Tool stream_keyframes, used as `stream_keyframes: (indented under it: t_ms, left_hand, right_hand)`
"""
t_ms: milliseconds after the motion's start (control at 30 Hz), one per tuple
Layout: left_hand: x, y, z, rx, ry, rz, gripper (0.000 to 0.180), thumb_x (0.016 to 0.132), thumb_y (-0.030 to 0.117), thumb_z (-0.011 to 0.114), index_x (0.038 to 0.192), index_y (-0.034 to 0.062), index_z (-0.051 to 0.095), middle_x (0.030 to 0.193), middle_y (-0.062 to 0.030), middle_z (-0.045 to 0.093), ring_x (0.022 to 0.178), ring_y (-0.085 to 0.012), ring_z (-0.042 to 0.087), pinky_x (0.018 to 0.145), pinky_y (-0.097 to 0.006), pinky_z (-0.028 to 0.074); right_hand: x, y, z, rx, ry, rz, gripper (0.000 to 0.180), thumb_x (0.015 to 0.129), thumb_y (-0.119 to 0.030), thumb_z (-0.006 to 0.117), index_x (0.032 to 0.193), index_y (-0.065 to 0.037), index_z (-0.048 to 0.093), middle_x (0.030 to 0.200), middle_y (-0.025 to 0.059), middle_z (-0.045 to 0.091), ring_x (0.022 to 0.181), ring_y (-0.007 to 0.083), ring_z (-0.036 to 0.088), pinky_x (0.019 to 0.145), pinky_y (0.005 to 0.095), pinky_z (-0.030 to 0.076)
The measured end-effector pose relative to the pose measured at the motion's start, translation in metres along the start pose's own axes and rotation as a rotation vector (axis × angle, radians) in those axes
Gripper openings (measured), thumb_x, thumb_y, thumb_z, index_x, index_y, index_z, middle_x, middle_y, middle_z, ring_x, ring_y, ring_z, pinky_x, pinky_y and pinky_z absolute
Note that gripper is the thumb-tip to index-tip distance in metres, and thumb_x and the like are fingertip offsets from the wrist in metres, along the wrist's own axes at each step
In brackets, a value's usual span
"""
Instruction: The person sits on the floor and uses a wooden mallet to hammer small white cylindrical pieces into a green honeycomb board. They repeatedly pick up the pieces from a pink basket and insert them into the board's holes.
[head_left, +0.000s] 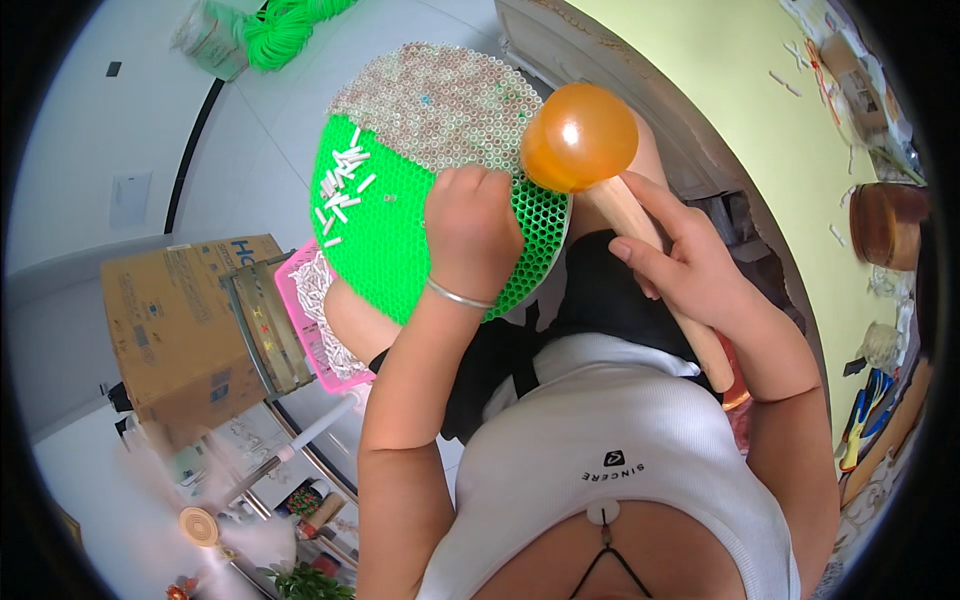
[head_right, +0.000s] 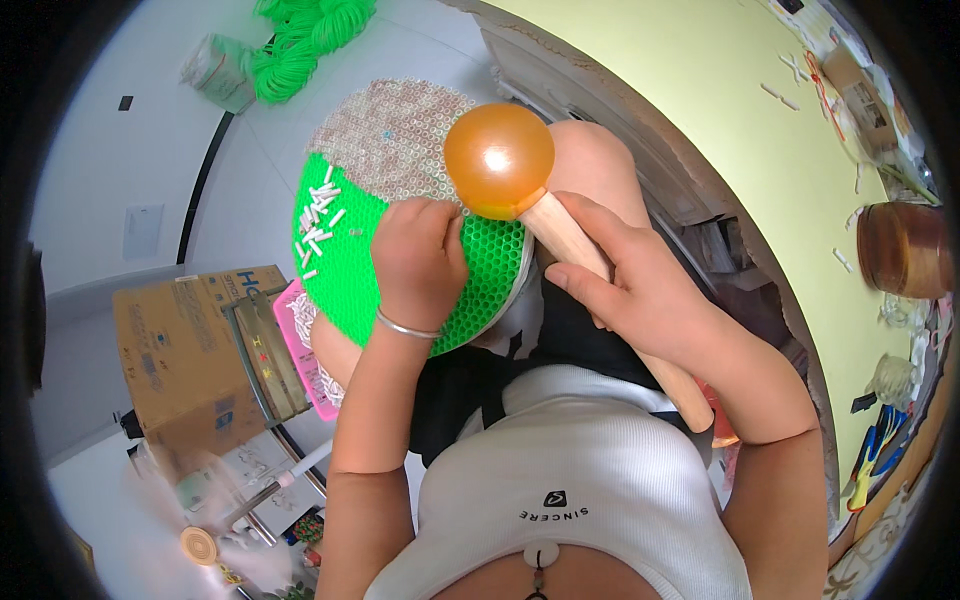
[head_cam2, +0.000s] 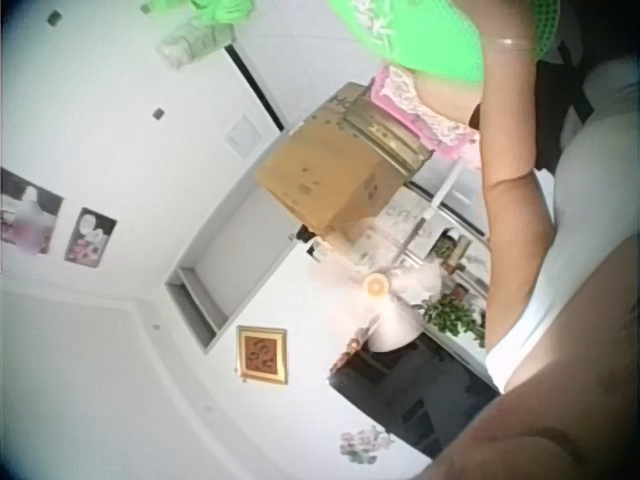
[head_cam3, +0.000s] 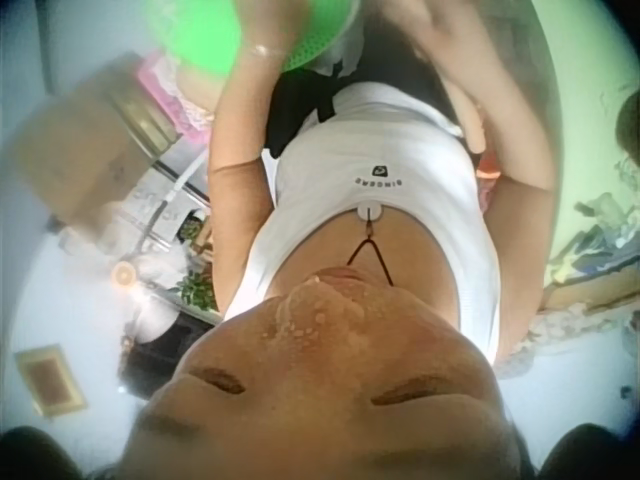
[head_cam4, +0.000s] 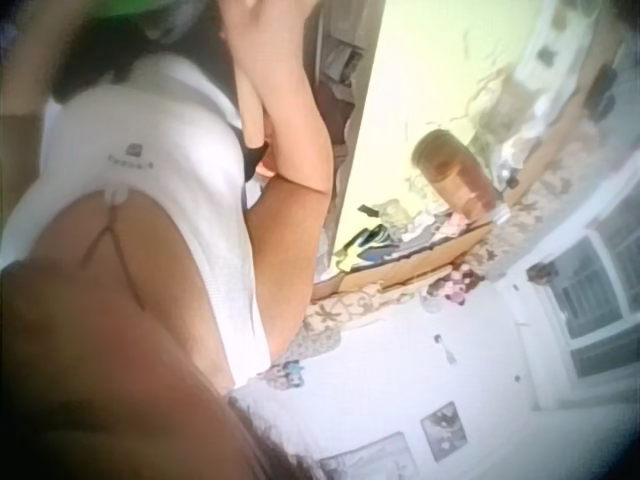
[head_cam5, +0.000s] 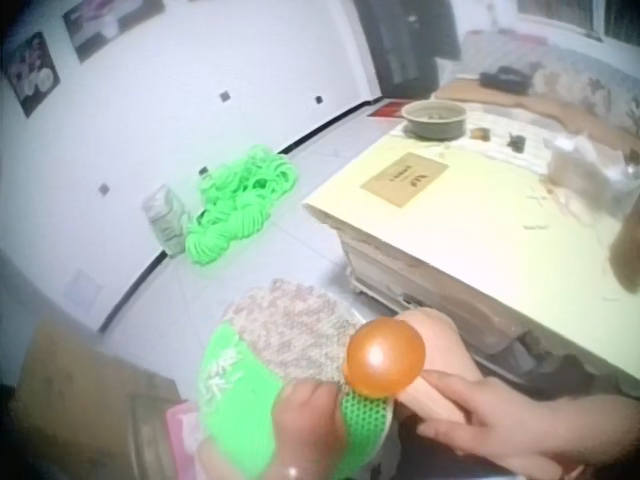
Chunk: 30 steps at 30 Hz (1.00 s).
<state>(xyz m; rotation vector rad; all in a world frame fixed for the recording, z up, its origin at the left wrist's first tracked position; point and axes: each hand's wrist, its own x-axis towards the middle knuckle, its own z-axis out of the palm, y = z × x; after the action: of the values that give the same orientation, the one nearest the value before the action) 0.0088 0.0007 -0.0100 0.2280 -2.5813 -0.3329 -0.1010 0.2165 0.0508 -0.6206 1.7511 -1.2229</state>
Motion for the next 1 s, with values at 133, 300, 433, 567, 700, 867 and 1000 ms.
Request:
stream_keyframes:
  t_ms: [133,300,433,567,700,867,1000]
  left_hand:
    - [0.013,-0.007,-0.004,-0.02,-0.133,0.015,0.012,0.075,0.001,0.071,0.086,0.0046,0.069,0.075,-0.0124,0.062,0.073,-0.0344,0.06,0.067,-0.043,0.049]
    - [0.002,-0.011,-0.017,-0.29,-0.064,-0.153,0.022,0.074,0.008,0.08,0.095,0.0046,0.073,0.078,-0.0114,0.067,0.07,-0.0287,0.064,0.064,-0.038,0.051]
    - [-0.008,-0.065,-0.05,-0.099,0.187,-0.326,0.019,0.077,0.01,0.081,0.095,0.0058,0.076,0.084,-0.0127,0.07,0.071,-0.0253,0.066,0.068,-0.034,0.054]
    - [-0.014,-0.109,-0.068,0.177,0.016,-0.401,0.015,0.079,0.009,0.077,0.094,0.0074,0.077,0.087,-0.0148,0.069,0.076,-0.0287,0.067,0.072,-0.037,0.054]
    - [-0.017,-0.121,-0.054,0.26,-0.007,-0.288,0.009,0.08,0.008,0.073,0.089,0.0056,0.075,0.087,-0.015,0.067,0.082,-0.0334,0.065,0.073,-0.043,0.053]
    - [-0.014,-0.105,-0.046,0.169,0.028,-0.317,0.008,0.08,0.004,0.072,0.088,0.0024,0.07,0.088,-0.0146,0.067,0.081,-0.033,0.065,0.072,-0.041,0.054]
    - [-0.004,-0.04,-0.044,-0.542,0.029,-0.438,0.013,0.08,0.006,0.076,0.093,0.0041,0.072,0.102,-0.0148,0.072,0.082,-0.0298,0.069,0.073,-0.036,0.055]
  right_hand:
    - [0.002,-0.004,0.005,0.0,0.01,-0.012,0.057,0.095,-0.013,0.064,0.148,-0.009,0.043,0.08,0.0047,0.061,0.056,0.0111,0.054,0.054,0.0259,0.048]
    - [0.006,-0.018,0.009,-0.015,-0.014,-0.006,0.056,0.096,-0.014,0.065,0.147,-0.008,0.043,0.085,0.0066,0.063,0.058,0.0118,0.055,0.056,0.0269,0.048]
    - [-0.001,-0.024,0.015,-0.211,0.011,-0.31,0.057,0.096,-0.015,0.064,0.147,-0.006,0.041,0.09,0.0146,0.066,0.067,0.026,0.063,0.065,0.0364,0.052]
    - [0.006,-0.017,0.028,-0.429,0.069,-0.55,0.058,0.095,-0.014,0.063,0.147,-0.005,0.039,0.097,0.0245,0.066,0.086,0.0426,0.066,0.078,0.0445,0.052]
    - [0.022,0.0,0.021,-0.524,0.063,-0.496,0.057,0.095,-0.015,0.064,0.146,-0.005,0.04,0.102,0.0264,0.067,0.091,0.0428,0.066,0.082,0.0444,0.052]
    - [0.007,-0.014,0.016,-0.256,0.064,-0.23,0.054,0.097,-0.015,0.063,0.146,-0.008,0.042,0.091,0.0164,0.067,0.072,0.0263,0.065,0.071,0.0366,0.053]
    - [0.003,-0.016,0.01,-0.058,0.037,-0.021,0.055,0.097,-0.014,0.062,0.147,-0.008,0.042,0.081,0.0083,0.062,0.058,0.0143,0.056,0.058,0.0289,0.049]
